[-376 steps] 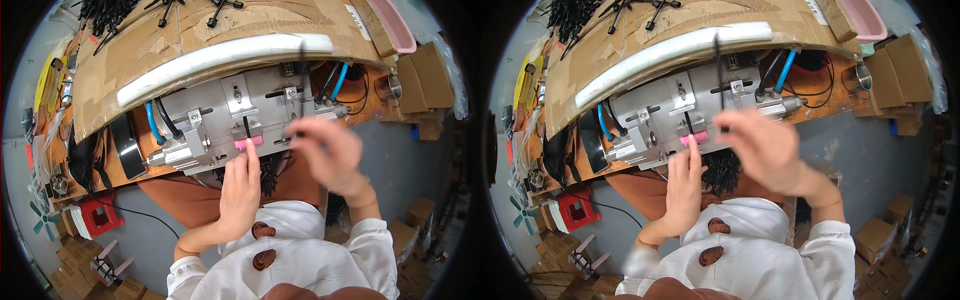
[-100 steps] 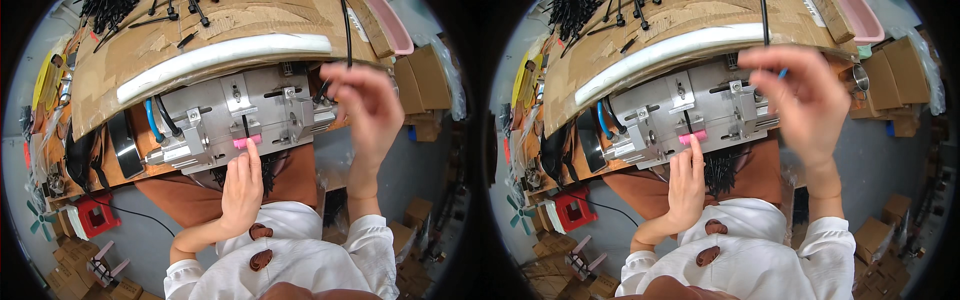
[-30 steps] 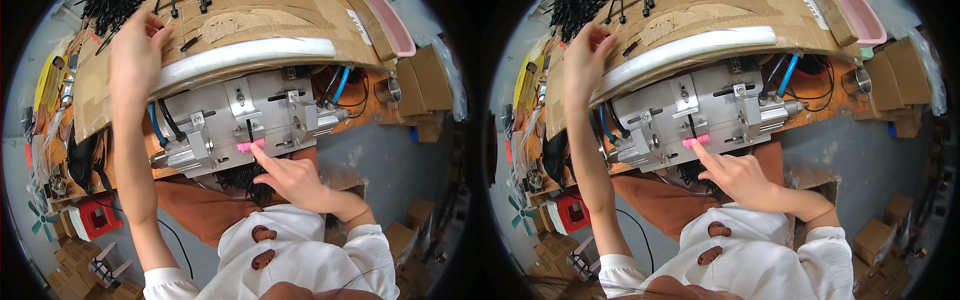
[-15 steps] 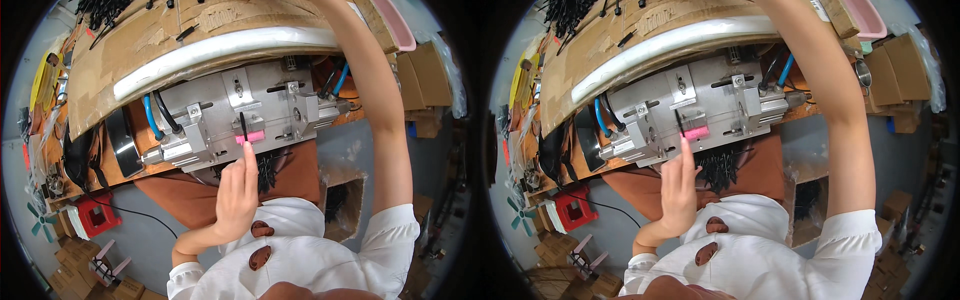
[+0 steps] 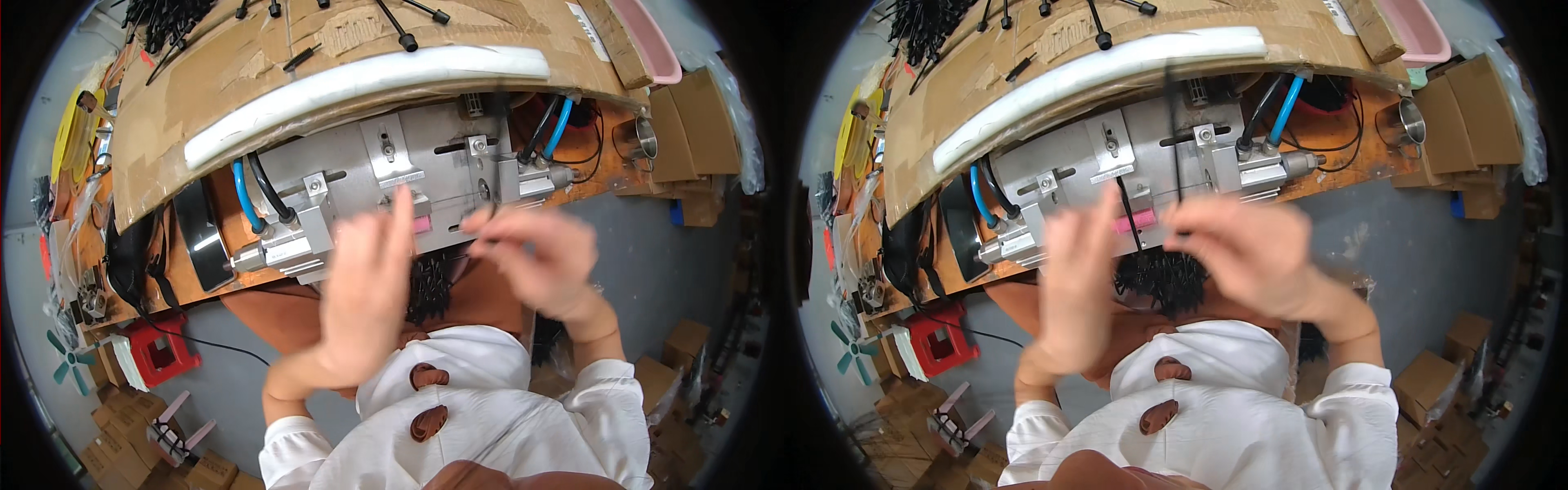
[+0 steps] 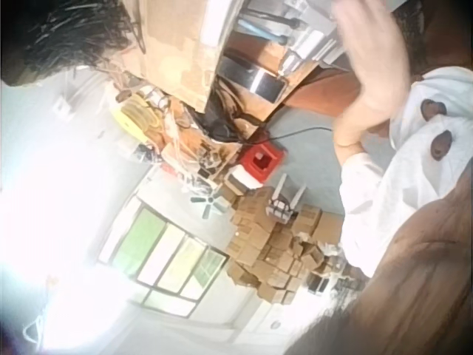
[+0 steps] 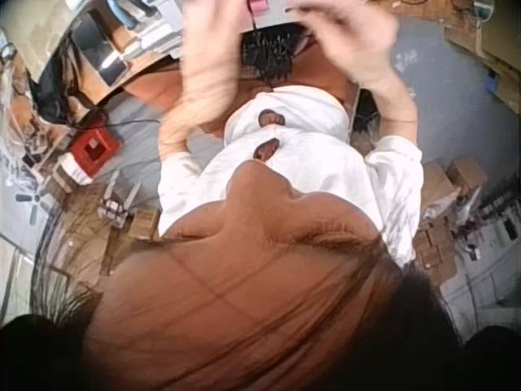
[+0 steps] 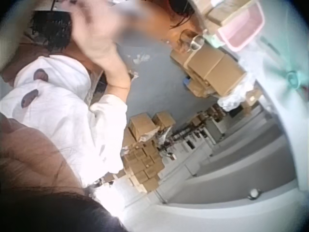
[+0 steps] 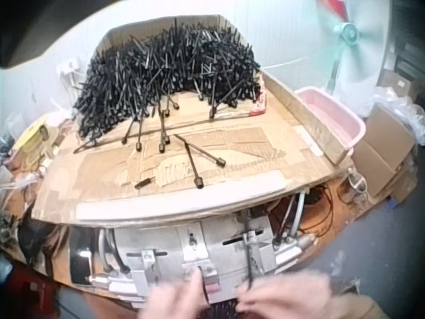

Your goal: The person picks up zip ties from a pile, inserts them one by one into a machine to be processed, and clears the finished ties into a basin. Finally, they empty the basin of processed ties into a plastic-lined box and resume the process.

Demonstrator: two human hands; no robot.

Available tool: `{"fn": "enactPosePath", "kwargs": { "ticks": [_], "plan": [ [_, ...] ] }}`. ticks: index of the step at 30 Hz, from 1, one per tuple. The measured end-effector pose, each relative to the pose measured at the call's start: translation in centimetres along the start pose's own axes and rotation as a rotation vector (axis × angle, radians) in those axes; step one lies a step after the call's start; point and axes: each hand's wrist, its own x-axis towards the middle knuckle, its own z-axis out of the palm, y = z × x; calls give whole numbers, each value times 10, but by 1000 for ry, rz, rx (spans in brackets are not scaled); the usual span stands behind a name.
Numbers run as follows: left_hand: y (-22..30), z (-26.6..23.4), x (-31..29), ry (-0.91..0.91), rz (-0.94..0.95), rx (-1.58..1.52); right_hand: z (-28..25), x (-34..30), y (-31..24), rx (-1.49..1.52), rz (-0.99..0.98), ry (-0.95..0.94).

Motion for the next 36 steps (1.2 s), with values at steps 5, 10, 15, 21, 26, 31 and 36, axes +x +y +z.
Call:
{"fn": "enactPosePath", "kwargs": {
  "ticks": [5,10,15,21,26,31,36],
  "plan": [
    [-103,-39,133,371,11,225,47,-55,3,-318,79,-174],
    [-103,-48,168,270,14,129,63,-51,13,-291,111,-207],
    [-113,-57,141,220,-31,78,38,-27,-10,-365,228,-417],
    [-39,-44,38,464,-39,147,-10,109,12,-1006,-161,88],
    [13,15,-42,134,-47,59,-20,190,63,-746,-100,-277],
    [25,42,-41,-30,-75,78,-51,174,14,-313,153,-257],
    [22,42,-41,-96,-149,-41,-47,119,-4,-167,223,97]
  ]
}}
